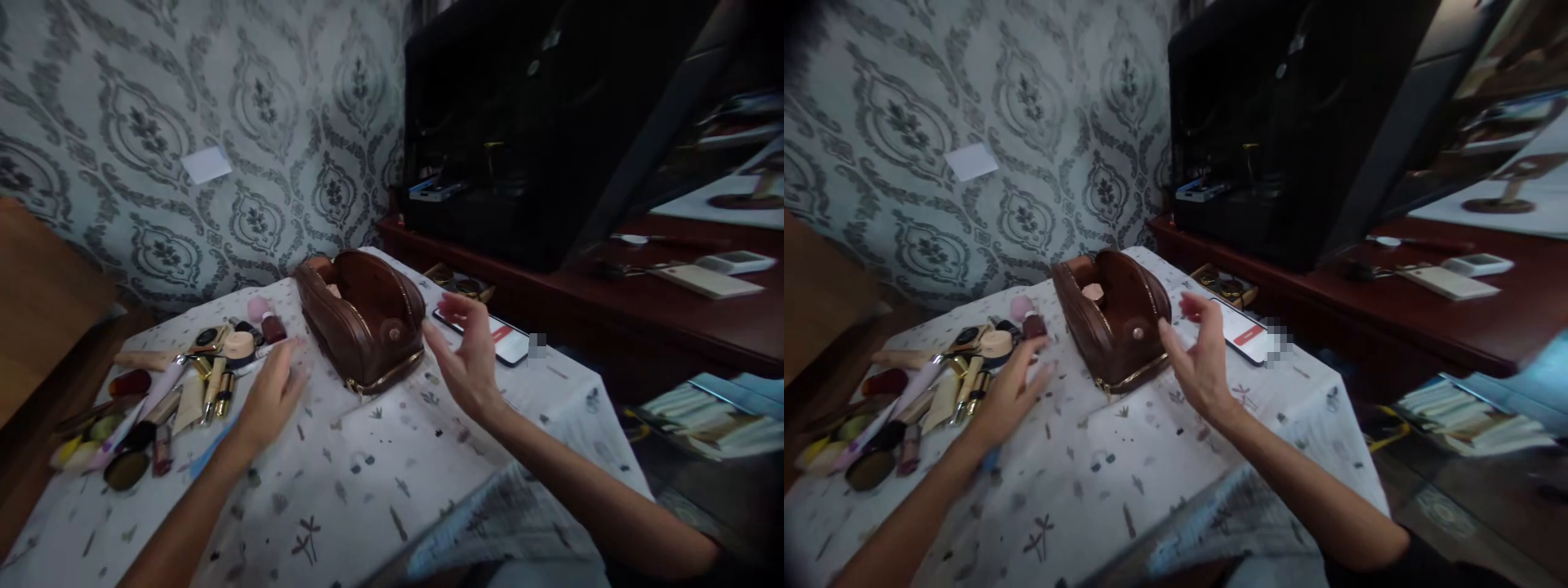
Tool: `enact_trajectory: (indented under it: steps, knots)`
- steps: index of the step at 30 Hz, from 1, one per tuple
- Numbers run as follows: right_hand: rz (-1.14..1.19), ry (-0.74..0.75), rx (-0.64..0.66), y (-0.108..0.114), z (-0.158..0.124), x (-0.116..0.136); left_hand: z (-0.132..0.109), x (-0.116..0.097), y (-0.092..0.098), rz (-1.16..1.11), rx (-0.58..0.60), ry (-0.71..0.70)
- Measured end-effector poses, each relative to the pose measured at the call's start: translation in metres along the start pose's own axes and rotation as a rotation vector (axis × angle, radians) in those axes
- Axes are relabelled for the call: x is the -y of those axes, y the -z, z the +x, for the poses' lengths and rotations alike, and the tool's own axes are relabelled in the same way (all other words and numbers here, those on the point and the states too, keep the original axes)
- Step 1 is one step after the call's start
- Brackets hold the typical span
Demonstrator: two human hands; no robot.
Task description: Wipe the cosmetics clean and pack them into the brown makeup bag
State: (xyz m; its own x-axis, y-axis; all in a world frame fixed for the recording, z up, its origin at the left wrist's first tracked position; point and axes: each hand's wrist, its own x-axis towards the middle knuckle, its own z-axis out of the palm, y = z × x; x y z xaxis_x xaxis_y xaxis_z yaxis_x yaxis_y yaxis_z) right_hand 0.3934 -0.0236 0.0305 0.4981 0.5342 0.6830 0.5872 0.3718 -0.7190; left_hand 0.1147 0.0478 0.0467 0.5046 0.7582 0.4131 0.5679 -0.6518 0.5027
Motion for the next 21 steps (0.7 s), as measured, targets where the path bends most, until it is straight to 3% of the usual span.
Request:
enact_trajectory:
  steps: [4,8,14,21]
  knots:
    - [0.079,-0.32,0.146,-0.026,0.019,-0.014,0.091,0.037,0.003,-0.12,-0.245,0.019]
    - [0.13,-0.354,0.15,-0.044,0.018,-0.022,0.144,0.055,-0.004,-0.098,-0.179,-0.08]
    - [0.128,-0.268,0.14,-0.042,0.007,-0.031,0.164,0.05,-0.008,-0.078,-0.085,-0.099]
    - [0.248,-0.235,0.131,-0.04,0.008,-0.028,0.171,0.045,-0.006,-0.077,-0.225,-0.032]
